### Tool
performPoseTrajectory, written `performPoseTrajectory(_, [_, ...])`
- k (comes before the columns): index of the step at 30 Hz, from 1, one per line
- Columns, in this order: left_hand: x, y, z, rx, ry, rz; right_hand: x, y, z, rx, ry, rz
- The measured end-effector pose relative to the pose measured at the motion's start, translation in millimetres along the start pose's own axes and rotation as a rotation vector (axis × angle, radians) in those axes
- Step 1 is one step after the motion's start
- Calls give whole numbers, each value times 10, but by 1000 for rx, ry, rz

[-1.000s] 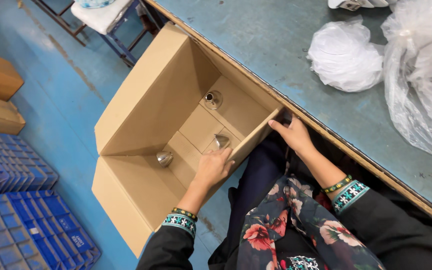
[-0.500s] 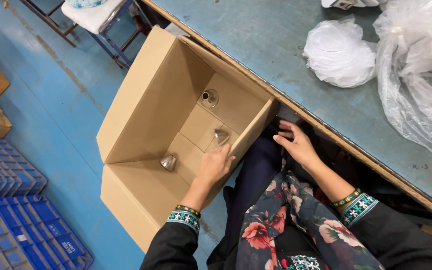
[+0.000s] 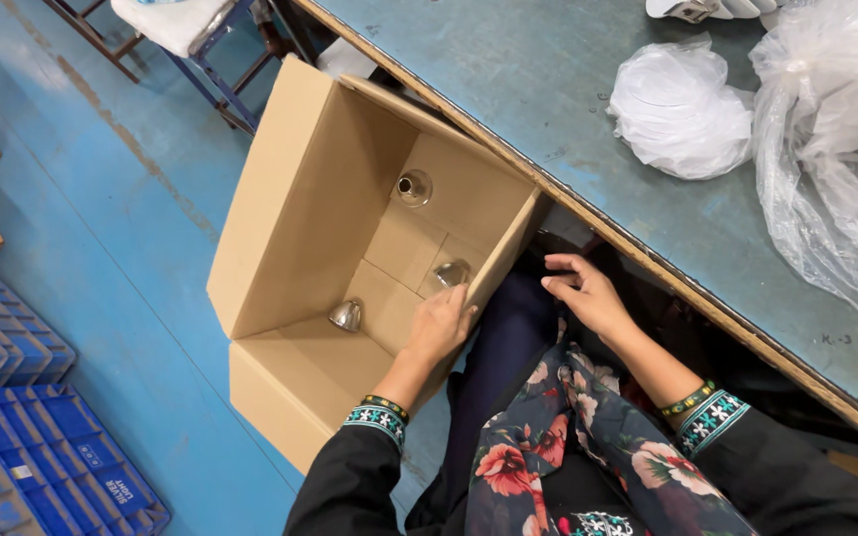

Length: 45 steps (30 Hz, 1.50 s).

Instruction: The person assembles small metallic light fixtures by inserting clear plastic reflectors into silver housings. They place the assembled units into a cardboard box on the floor.

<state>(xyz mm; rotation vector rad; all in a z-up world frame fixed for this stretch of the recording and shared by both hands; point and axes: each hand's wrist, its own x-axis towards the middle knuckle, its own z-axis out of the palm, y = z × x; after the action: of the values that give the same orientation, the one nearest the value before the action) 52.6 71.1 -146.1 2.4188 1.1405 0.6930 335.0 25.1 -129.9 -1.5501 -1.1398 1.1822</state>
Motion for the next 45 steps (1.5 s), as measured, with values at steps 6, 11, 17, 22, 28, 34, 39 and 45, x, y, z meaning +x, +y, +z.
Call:
performPoseTrajectory(6, [-200,-29,28,-21,-5,-97,-83,244,-162,56,-87,60])
performPoseTrajectory(11, [-504,-71,109,-107,51,-356,-292,636,-521,20,-119,48])
performPoseTrajectory(17, [-587,-137,177,-88,142,-448,-523,1055,-821,34,-74,121])
performPoseTrajectory(22, [-650,-289,175,-35,132,-489,-573,1112,-774,45,-44,114])
performPoseTrajectory(28, [-901,-454,117,25,162,-654,-674,999,-690,-133,-15,48])
performPoseTrajectory(34, [-1276,-714,167,58,83,-822,-692,1019,-687,-61,-33,67])
performPoseTrajectory(39, [-1424,-1083,622,151,-109,-975,-669,996,-596,-167,9,40])
performPoseTrajectory(45, [-1425,-1361,1324,40,-18,-905,-782,850,-510,-288,45,1])
